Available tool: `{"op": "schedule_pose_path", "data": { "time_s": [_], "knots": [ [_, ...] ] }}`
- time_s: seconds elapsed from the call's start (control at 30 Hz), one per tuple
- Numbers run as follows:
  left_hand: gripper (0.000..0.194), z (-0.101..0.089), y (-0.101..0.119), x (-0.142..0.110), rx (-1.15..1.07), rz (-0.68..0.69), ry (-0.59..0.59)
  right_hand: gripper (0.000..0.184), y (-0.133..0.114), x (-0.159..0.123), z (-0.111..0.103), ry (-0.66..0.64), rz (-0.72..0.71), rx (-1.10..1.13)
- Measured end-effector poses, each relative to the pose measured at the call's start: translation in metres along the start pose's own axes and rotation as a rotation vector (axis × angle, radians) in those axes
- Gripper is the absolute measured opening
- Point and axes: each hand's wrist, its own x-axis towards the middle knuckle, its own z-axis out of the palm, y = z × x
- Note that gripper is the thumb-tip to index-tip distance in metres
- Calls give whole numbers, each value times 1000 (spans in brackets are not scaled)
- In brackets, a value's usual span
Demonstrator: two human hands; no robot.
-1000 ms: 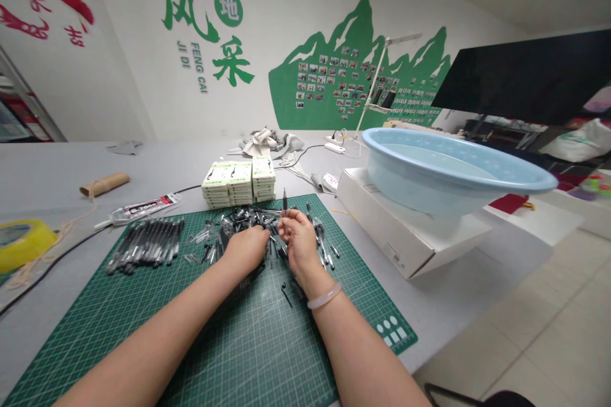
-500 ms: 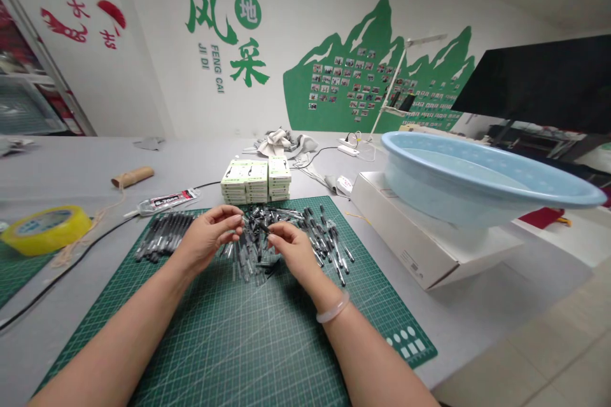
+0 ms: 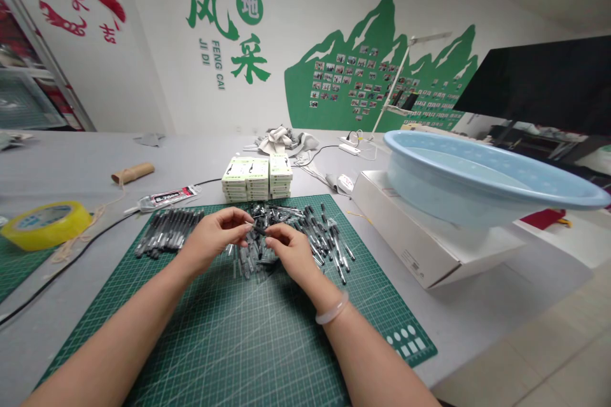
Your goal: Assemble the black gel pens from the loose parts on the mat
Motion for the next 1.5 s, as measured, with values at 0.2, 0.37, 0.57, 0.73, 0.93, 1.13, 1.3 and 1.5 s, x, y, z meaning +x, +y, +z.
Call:
{"op": "schedule_pose_path", "data": {
  "time_s": [0.2, 0.37, 0.57, 0.73, 0.93, 1.13, 1.3, 1.5],
  "knots": [
    [26, -4, -10, -4, -139, -75, 20, 13, -3, -4, 6, -54, 153, 155],
    [25, -5, -14, -4, -201, -78, 18, 24, -8, -9, 14, -190, 316, 375],
    [25, -6, -17, -5, -239, -82, 7, 26, -11, -12, 17, -134, 353, 436],
    [27, -6, -17, -7, -260, -91, -8, 31, -11, -13, 18, -251, 407, 506],
    [26, -5, -18, -7, -274, -89, -14, 32, -8, -13, 19, -220, 410, 489],
    [26, -5, -19, -6, -313, -88, -24, 34, -12, -13, 19, -267, 429, 561],
    [26, -3, -19, -7, -323, -92, -17, 29, -8, -12, 18, -187, 414, 510],
    [23, -3, -20, -7, -339, -92, -2, 26, -3, -12, 18, -293, 390, 541]
  ]
}}
